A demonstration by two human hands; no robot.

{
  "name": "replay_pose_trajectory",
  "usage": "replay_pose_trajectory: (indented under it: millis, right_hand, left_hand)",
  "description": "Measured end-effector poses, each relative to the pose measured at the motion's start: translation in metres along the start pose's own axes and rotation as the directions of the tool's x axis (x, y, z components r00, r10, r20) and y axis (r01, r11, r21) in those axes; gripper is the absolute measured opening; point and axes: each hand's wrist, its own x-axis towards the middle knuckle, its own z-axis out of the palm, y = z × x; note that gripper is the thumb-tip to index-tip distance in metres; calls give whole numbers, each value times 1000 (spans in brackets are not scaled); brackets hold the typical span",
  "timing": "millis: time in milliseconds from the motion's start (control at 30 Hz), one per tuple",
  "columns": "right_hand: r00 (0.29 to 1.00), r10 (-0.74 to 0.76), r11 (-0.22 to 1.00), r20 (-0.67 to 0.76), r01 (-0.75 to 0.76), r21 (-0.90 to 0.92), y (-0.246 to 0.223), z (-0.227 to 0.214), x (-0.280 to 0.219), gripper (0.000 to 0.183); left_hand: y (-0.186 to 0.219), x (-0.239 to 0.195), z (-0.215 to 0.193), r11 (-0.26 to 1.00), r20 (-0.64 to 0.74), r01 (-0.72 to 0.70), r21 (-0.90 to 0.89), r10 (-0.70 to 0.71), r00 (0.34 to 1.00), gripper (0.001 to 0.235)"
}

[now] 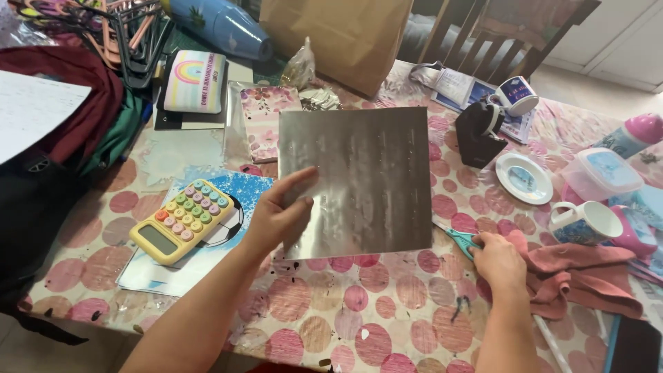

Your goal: Cutting a sheet of metallic paper into smaller rectangular pieces using scissors and marking them with a pen.

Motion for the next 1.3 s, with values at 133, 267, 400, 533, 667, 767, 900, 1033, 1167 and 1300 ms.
replay_pose_trajectory:
  millis: [133, 267, 400, 533, 667, 767, 900, 1033, 1167, 1300]
  right_hand:
    - [998, -10, 993, 55, 3, 120, -11, -12, -11, 36]
    - [993, -84, 853, -84, 115, 509, -44, -39, -52, 37]
    - [973, -153, 437, -174, 224, 871, -78, -51, -93, 30]
    - [795, -594, 78, -124, 210, 975, -72, -16, -75, 60]
    - [661, -735, 5, -149, 226, 974, -95, -17, -113, 71]
    - [646, -761, 67, -64, 177, 982, -108, -14, -127, 72]
    - [576, -816, 96, -54, 228, 969, -122, -22, -145, 65]
    - [643, -763, 126, -68, 251, 960, -125, -23, -152, 59]
    - [688, -724, 99, -51, 177, 979, -119, -15, -149, 49]
    - [699, -714, 72, -44, 135, 988, -120, -21, -152, 46]
  left_hand:
    - [-4, 7, -9, 995, -43, -53, 88, 57, 997, 53]
    - [-4, 9, -17, 990, -59, -63, 129, 71, 996, 53]
    - [-7, 16, -29, 992, -106, -95, 83, 103, 989, 52]
    - [4, 19, -37, 979, -96, -107, 173, 125, 987, 52]
    - [14, 20, -45, 974, -146, -84, 212, 116, 982, 52]
    - [13, 22, -52, 979, -188, -89, 182, 123, 974, 53]
    - [13, 22, -53, 980, -202, -112, 164, 144, 969, 51]
    - [10, 23, -54, 969, -176, -132, 211, 170, 970, 50]
    - [11, 21, -50, 976, -164, -110, 189, 142, 976, 50]
    - [13, 20, -50, 961, -144, -104, 256, 145, 979, 50]
